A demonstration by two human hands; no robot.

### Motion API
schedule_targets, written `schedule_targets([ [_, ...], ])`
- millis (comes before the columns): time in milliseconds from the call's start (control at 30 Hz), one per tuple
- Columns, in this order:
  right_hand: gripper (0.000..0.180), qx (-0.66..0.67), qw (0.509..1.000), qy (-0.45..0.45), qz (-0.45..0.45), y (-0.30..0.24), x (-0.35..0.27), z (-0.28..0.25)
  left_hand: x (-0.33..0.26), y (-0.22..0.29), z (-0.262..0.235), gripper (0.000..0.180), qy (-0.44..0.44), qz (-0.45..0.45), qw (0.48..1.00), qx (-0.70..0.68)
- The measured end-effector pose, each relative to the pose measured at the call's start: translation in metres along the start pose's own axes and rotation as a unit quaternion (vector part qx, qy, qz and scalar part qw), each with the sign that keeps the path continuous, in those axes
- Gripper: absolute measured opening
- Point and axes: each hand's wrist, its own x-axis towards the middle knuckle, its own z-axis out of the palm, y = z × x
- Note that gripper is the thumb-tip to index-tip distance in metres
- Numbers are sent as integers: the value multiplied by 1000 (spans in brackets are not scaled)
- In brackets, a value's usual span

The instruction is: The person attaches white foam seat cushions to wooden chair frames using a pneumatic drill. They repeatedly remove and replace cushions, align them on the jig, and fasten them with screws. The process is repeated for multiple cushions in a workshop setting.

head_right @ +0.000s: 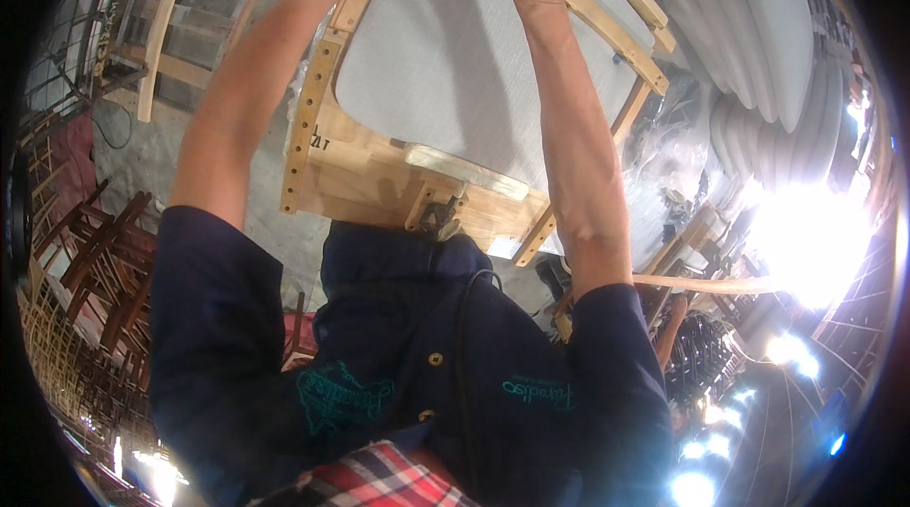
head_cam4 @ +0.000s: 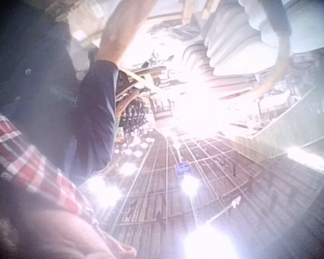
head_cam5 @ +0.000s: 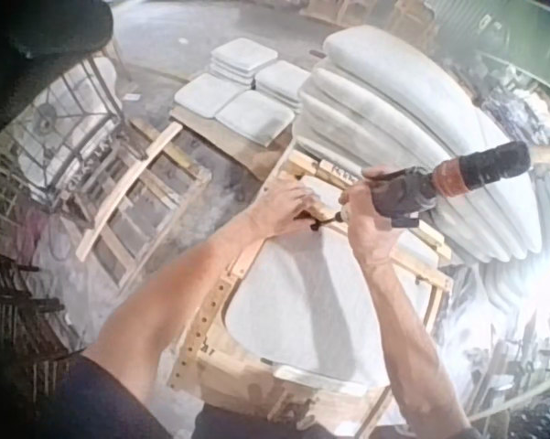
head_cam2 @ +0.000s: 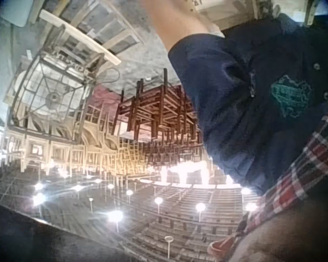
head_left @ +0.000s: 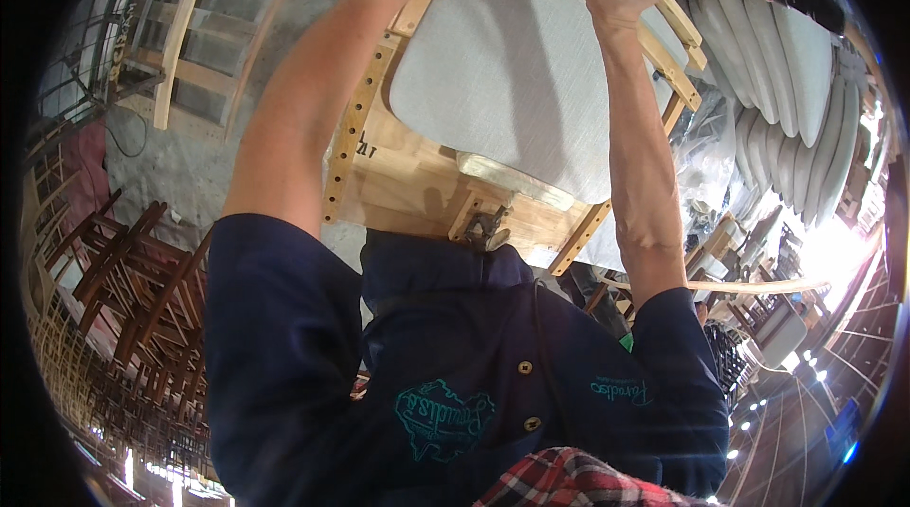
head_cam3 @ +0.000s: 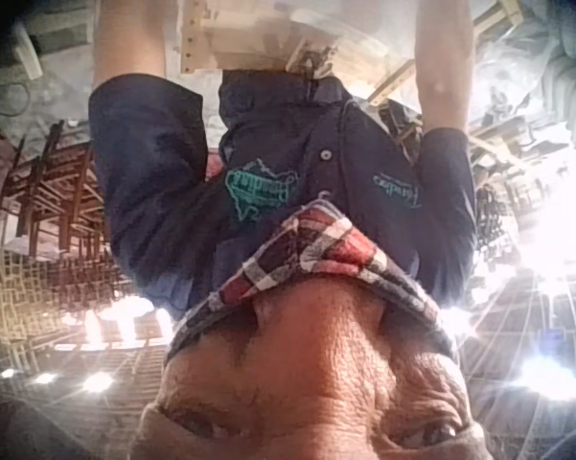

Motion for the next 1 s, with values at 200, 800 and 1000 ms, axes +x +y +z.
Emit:
schedule_targets([
  [200, 22, 22, 998, 9, 54, -6, 1, 3, 0, 0, 3, 42, 16, 5, 1000, 0],
  [800, 19, -39, 999, 5, 14, -24, -1, 5, -6, -6, 15, 53, 62, 12, 997, -40],
  [1000, 20, 199, 970, 1, 143, -24, 2, 5, -10, -8, 12, 57, 54, 1, 997, -51],
])
